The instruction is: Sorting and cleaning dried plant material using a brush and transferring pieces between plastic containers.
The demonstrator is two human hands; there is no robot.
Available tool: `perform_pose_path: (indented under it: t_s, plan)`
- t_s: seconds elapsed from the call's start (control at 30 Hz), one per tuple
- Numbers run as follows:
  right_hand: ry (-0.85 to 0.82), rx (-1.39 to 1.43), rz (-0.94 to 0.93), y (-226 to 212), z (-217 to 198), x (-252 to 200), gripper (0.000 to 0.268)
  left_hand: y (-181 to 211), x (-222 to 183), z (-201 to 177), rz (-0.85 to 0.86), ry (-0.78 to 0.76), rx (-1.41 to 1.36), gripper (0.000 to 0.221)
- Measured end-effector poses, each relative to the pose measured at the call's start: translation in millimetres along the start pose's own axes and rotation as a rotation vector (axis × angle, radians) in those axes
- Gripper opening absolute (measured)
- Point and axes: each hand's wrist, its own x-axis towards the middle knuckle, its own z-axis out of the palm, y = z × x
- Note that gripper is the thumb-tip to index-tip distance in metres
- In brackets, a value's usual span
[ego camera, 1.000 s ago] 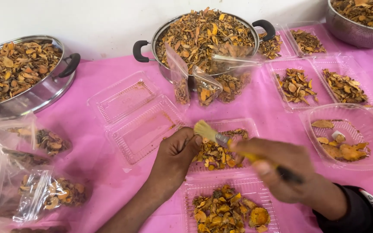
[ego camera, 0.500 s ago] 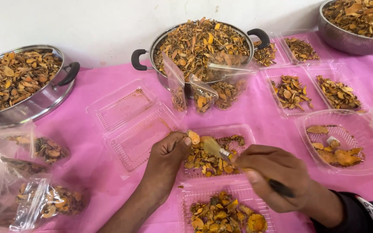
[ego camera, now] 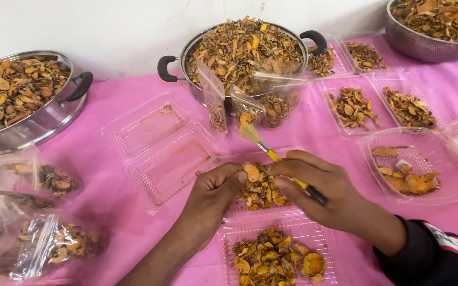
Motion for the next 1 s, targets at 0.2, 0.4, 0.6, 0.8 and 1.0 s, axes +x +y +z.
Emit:
perform_pose_path:
  t_s: [0.2, 0.4, 0.6, 0.8, 1.0]
  plan:
    - [-0.039, 0.118, 0.087, -10.0, 9.3, 11.7, 0.026, 1.9, -4.0, 5.3, 0.013, -0.114, 0.088, 0.029]
    - [-0.036, 0.393, 0.441, -15.5, 6.5, 8.7, 0.014, 0.9, -4.8, 5.1, 0.049, -0.149, 0.128, 0.026]
    - [-0.058, 0.379, 0.458, -23.8, -10.8, 4.9, 0.008, -3.2, -2.8, 2.1, 0.054, -0.174, 0.188, 0.022]
    - [0.134, -0.155, 0.525, -10.8, -83.6, -37.6, 0.012, -7.6, 5.8, -6.6, 0.072, 0.016, 0.329, 0.014]
    - [0.182, -0.439, 0.753, 56.4, -143.6, -112.7, 0.016, -7.7, 8.1, -9.8, 0.027, 0.174, 0.738, 0.012]
